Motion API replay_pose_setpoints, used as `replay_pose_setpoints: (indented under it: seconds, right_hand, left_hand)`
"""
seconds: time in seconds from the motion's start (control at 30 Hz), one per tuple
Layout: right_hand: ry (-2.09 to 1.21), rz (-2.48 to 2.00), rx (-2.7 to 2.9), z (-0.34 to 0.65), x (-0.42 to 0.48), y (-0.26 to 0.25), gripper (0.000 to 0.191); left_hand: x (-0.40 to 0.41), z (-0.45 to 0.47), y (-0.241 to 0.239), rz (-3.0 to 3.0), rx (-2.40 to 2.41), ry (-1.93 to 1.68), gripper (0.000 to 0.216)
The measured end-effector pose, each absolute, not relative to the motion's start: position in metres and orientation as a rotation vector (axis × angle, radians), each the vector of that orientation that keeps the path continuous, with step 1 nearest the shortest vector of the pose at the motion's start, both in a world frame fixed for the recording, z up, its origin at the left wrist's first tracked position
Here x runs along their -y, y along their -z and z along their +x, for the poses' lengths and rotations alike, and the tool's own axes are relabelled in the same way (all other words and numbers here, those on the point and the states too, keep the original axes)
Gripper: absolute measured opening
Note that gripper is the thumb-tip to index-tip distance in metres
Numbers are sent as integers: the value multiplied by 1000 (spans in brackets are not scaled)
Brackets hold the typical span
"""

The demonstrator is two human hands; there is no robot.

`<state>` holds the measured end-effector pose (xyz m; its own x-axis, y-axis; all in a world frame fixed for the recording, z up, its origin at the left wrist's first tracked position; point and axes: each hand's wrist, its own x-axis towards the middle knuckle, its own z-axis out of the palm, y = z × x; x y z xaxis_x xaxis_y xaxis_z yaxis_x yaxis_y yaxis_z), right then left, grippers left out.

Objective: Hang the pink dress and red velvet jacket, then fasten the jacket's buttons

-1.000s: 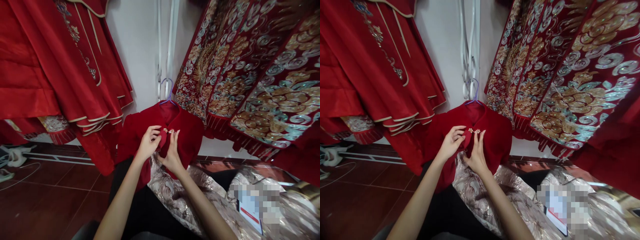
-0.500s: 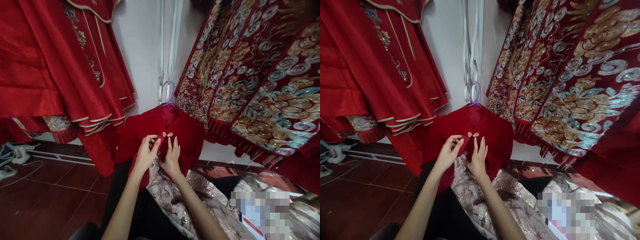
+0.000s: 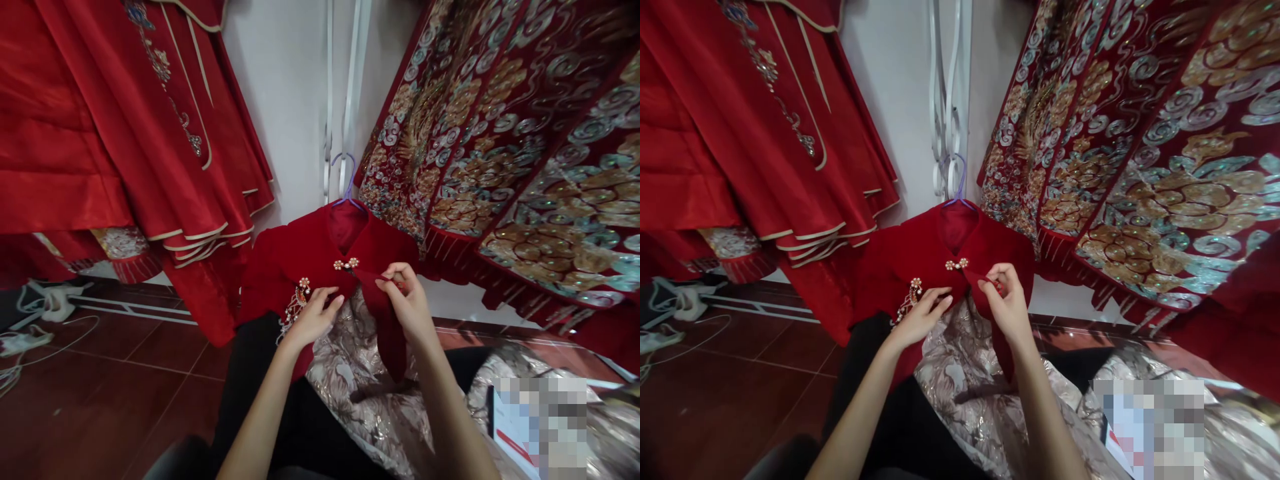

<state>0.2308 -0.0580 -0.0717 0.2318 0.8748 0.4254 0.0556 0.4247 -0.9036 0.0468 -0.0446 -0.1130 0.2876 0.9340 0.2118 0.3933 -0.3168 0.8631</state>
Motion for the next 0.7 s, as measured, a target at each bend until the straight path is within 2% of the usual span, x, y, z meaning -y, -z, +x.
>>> replay_pose_setpoints:
  seconds: [0.13, 0.23, 0.43, 0.53, 0.7]
  right_hand:
    - [-927, -822, 1619, 221, 79, 61, 14]
    - [-1116, -729, 1783, 211, 80, 66, 26]
    - [-1320, -730, 1691, 207, 69, 77, 47]
    - [-1323, -774, 1607, 199, 64, 83, 48]
    - [-1065, -945, 1460, 179, 52, 103, 45]
  left_hand:
    - [51, 64, 135, 1864, -1079, -1075, 48]
    - [59, 68, 137, 1872, -969, -1115, 45]
    - [69, 40, 117, 1528, -1181, -1481, 15]
    - [67, 24, 114, 1432, -1305, -1667, 17]
    - [59, 15, 123, 1485, -1280, -1515, 28]
